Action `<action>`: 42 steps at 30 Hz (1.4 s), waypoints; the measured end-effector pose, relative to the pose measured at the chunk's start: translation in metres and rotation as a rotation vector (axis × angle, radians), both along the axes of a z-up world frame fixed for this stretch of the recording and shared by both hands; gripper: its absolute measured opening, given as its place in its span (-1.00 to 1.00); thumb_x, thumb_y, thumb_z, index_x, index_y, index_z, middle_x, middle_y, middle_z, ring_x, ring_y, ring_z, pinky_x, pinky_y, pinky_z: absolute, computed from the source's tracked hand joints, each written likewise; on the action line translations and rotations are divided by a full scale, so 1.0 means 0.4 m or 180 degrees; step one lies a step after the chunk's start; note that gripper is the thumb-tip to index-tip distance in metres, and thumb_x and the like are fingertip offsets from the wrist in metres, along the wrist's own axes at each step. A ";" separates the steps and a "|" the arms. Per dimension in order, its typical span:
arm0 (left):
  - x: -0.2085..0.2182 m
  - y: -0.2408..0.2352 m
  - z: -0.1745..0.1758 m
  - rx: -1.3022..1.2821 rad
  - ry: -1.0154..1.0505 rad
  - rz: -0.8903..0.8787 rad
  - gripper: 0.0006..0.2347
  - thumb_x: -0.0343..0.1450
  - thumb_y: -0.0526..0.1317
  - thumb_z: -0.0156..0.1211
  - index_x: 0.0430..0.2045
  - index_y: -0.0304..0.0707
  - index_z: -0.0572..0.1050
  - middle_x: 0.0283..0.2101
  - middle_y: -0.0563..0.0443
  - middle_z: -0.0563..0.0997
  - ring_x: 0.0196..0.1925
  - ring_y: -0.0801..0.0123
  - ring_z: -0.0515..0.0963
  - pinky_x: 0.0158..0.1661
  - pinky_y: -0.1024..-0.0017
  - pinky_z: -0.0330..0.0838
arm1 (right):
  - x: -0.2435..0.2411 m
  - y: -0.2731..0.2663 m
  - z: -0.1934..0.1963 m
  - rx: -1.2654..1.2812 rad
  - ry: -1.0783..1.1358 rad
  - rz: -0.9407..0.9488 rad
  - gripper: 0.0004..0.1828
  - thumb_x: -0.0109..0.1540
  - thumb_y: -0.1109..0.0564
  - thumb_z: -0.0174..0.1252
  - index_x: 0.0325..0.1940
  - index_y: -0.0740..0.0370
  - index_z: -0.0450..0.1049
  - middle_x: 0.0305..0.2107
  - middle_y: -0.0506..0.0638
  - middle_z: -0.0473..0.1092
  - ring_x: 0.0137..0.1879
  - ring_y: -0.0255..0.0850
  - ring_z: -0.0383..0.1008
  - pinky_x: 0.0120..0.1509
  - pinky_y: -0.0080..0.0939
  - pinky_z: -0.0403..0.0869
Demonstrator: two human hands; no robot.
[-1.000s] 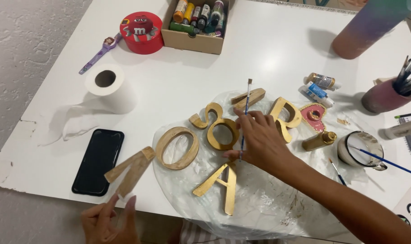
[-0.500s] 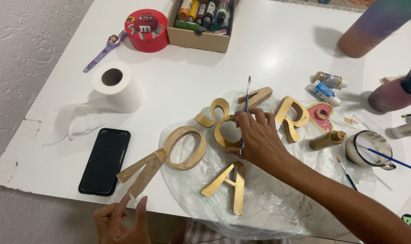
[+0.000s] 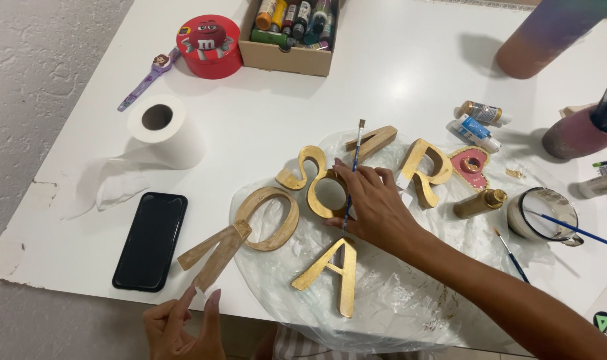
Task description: The person paints wooden letters with gold paint using a brush. They dip the brush into a small container of gold paint and apply it to the letter 'V' and then the letter 'S', which are resting on a plastic sheet on a white table.
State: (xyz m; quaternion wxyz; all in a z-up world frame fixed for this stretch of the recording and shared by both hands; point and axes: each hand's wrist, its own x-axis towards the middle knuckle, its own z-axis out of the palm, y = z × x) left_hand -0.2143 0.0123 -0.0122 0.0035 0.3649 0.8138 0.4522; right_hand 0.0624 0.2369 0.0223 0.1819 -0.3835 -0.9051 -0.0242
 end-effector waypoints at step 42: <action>-0.062 -0.006 -0.137 0.0224 0.0071 0.0009 -0.64 0.34 -0.13 0.64 -0.08 -0.38 0.74 -0.18 -0.03 0.38 -0.20 0.25 0.38 -0.28 0.38 0.45 | -0.091 -0.039 0.034 -0.0481 -0.0273 0.1277 0.07 0.46 -0.53 -0.33 0.71 0.41 -0.17 0.63 0.30 -0.02 0.73 0.09 0.00 0.78 0.31 -0.29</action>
